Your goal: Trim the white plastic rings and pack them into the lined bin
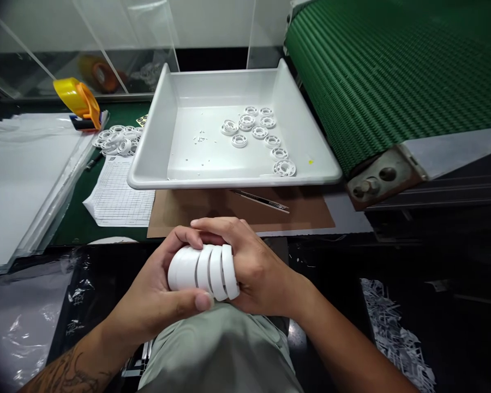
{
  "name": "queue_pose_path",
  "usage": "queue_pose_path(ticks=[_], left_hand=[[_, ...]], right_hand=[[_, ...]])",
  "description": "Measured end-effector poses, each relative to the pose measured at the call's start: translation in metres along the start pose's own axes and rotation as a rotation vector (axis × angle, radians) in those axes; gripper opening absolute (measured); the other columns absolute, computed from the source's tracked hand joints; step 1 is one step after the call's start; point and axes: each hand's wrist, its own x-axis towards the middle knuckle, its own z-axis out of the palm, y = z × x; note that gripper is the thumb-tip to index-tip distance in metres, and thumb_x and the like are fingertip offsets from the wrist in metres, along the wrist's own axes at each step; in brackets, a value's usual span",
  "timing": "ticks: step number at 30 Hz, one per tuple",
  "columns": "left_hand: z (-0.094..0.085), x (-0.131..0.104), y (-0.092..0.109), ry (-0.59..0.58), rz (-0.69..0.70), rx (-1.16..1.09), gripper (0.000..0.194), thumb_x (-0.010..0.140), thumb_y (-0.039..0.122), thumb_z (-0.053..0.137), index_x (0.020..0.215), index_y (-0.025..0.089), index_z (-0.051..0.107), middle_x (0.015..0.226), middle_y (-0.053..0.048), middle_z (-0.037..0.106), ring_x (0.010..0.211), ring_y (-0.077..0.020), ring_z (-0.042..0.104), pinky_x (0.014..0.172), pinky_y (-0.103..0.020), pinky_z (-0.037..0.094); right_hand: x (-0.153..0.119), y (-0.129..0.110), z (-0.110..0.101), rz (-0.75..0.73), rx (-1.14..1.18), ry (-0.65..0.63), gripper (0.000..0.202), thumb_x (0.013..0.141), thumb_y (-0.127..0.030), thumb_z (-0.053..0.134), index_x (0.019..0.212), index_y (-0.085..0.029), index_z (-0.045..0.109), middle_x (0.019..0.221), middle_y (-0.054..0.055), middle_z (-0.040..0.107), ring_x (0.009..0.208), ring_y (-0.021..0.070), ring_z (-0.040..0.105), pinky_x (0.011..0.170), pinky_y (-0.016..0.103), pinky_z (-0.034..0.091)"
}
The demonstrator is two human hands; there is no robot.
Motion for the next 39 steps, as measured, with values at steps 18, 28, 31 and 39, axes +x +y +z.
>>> queue_pose_path(ticks=[18,28,31,39], left_hand=[[0.0,-0.006,-0.003,0.045,-0.045,0.062,0.049,0.073,0.013,0.095,0.109,0.025,0.065,0.097,0.003,0.064,0.081,-0.0072,0.063,0.073,-0.016,0.057],[-0.003,-0.008,-0.007,-0.101,-0.024,-0.101,0.048,0.081,0.016,0.091,0.107,0.026,0.051,0.092,0.005,0.066,0.079,-0.0054,0.062,0.073,-0.014,0.053],[-0.003,-0.007,-0.008,-0.085,-0.02,-0.102,0.045,0.084,0.016,0.089,0.105,0.026,0.051,0.091,0.005,0.066,0.078,-0.0058,0.063,0.072,-0.014,0.053],[-0.005,-0.007,-0.011,-0.047,0.003,-0.046,0.065,0.071,0.0,0.091,0.122,0.029,0.065,0.109,0.002,0.067,0.087,-0.0076,0.067,0.077,-0.016,0.057]], right_hand=[[0.002,-0.003,-0.006,-0.053,-0.151,0.012,0.065,0.107,-0.045,0.065,0.161,-0.021,0.037,0.146,0.016,0.057,0.132,0.0326,0.058,0.112,0.046,0.05],[-0.001,-0.005,-0.003,0.039,0.027,-0.01,0.07,0.097,-0.021,0.068,0.16,-0.024,0.037,0.147,0.015,0.055,0.132,0.0317,0.058,0.11,0.047,0.054],[0.0,-0.006,-0.005,0.079,0.057,-0.03,0.07,0.097,-0.021,0.068,0.159,-0.026,0.038,0.146,0.014,0.055,0.134,0.0313,0.058,0.108,0.045,0.056],[0.0,-0.007,-0.009,0.044,-0.008,-0.041,0.075,0.098,-0.036,0.078,0.159,-0.023,0.037,0.147,0.016,0.056,0.133,0.0329,0.057,0.112,0.048,0.05]])
